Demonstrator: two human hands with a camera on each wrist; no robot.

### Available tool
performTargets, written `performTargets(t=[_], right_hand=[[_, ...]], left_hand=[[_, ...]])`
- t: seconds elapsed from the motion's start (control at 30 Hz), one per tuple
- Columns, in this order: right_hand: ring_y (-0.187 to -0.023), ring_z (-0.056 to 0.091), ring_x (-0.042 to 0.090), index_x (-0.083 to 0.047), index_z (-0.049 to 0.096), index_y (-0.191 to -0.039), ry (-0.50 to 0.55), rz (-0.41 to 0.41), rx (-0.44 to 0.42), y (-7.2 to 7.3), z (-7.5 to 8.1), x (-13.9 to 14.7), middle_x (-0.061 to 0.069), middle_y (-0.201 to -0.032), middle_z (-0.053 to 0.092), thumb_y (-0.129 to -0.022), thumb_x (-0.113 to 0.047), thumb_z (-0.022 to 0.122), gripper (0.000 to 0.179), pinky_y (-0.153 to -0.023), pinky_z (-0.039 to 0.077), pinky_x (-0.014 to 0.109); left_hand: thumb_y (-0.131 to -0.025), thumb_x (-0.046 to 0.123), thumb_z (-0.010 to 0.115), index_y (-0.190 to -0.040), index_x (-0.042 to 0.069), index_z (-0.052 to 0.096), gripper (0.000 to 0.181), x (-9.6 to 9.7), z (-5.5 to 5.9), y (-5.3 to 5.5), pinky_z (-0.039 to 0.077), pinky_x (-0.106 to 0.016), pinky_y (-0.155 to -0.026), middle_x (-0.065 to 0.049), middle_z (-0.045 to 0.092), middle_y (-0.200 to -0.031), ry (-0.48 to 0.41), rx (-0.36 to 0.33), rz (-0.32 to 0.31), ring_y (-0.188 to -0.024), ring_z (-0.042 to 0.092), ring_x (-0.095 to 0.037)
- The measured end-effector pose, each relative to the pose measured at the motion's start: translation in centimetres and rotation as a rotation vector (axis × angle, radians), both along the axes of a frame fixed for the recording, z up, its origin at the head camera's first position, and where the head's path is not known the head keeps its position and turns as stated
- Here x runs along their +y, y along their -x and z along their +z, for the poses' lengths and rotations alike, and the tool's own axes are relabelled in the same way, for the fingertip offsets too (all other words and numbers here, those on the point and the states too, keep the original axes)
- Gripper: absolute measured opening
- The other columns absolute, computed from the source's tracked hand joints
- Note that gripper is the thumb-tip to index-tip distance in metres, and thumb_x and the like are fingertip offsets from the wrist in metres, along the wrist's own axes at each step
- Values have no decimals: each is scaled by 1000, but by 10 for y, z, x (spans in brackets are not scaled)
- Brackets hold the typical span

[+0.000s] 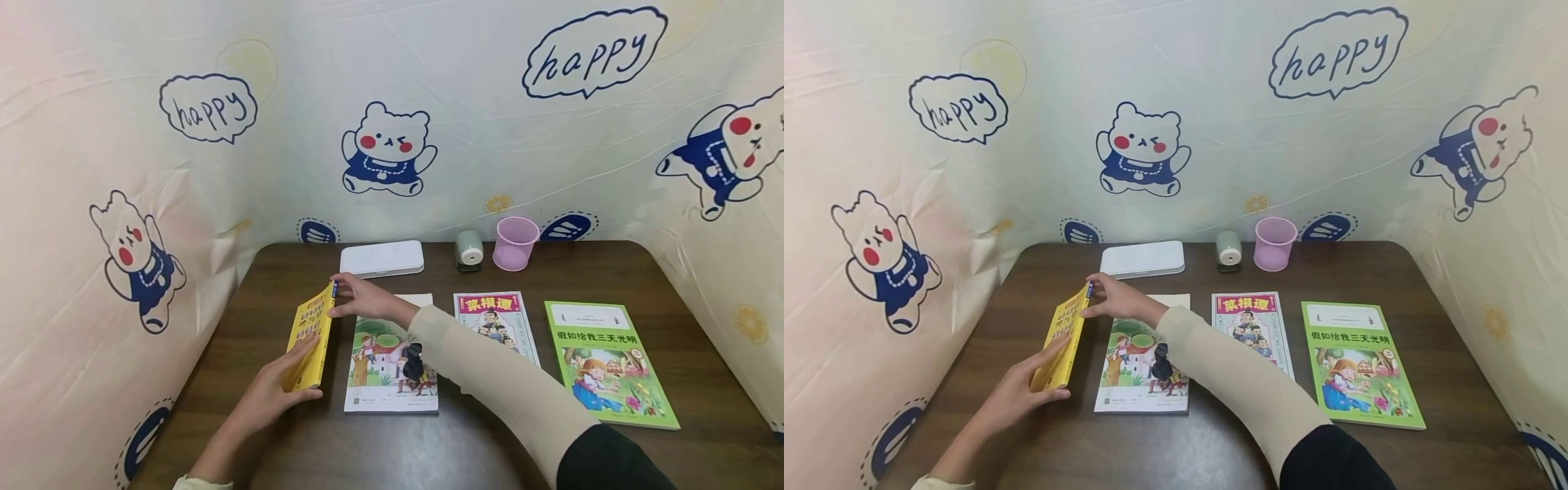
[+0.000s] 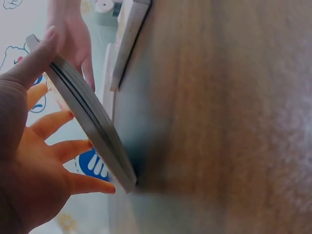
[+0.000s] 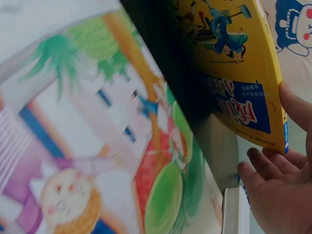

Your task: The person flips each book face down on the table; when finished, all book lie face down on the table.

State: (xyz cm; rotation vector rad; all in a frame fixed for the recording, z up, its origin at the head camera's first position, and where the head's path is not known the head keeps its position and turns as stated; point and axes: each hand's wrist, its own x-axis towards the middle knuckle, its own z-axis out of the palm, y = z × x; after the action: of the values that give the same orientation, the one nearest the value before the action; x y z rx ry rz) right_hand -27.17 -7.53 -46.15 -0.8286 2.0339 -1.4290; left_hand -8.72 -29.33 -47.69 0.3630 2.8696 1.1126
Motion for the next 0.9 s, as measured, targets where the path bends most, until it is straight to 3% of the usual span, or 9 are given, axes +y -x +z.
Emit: performTargets(t=[0.1, 0.17, 0.37, 0.47, 0.6, 0.73, 0.9], right_hand=[[-147, 45, 25, -10, 32, -160, -85, -7, 104, 0, -3, 3, 12, -158, 47, -91, -35, 81, 89, -117, 41, 39], [-147, 43, 26, -11, 32, -161, -148, -16, 169, 0, -5, 3, 12, -159, 46, -89, -41, 81, 92, -118, 39, 42], [-151, 38, 26, -12, 33, -162, -240, -31, 243, 3, -14, 2, 10, -165, 37, -86, -47, 84, 98, -120, 36, 44], [-151, 37, 25, -12, 35, -161, -292, -34, 279, 3, -17, 2, 8, -166, 36, -85, -46, 84, 97, -121, 35, 42], [-151, 37, 25, -13, 37, -160, -371, -39, 334, 2, -22, 2, 7, -164, 39, -85, -48, 83, 95, -125, 28, 48], [-152, 36, 25, -13, 38, -160, -440, -38, 386, -1, -28, 2, 7, -163, 40, -86, -51, 81, 94, -126, 19, 57], [-152, 35, 25, -13, 39, -159, -472, -45, 406, -5, -30, 0, 7, -163, 41, -87, -50, 81, 92, -126, 16, 57]], left_hand=[[-80, 30, 90, -158, 33, 42, 92, 0, -4, 1, 28, -55, -121, -3, 32, -168, -7, -18, 9, -153, 31, -38], [-80, 31, 90, -158, 31, 44, 91, 0, -6, 1, 26, -65, -118, -4, 31, -168, -14, -26, 7, -153, 28, -41], [-80, 38, 89, -157, 31, 45, 90, 4, -10, 4, 21, -69, -119, -4, 28, -169, 24, -56, 12, -155, 20, -43], [-79, 43, 89, -157, 32, 46, 89, 6, -12, 6, 16, -80, -113, -5, 28, -170, 70, -71, 20, -155, 19, -44], [-79, 47, 88, -155, 35, 47, 87, 7, -14, 8, 9, -90, -102, -2, 28, -169, 146, -100, 28, -156, 17, -44], [-78, 47, 88, -154, 35, 50, 86, 6, -16, 10, 6, -91, -100, -4, 31, -168, 196, -116, 20, -155, 17, -46], [-77, 47, 89, -152, 32, 53, 85, 5, -18, 12, 3, -92, -99, -9, 34, -166, 240, -95, 9, -153, 17, -51]])
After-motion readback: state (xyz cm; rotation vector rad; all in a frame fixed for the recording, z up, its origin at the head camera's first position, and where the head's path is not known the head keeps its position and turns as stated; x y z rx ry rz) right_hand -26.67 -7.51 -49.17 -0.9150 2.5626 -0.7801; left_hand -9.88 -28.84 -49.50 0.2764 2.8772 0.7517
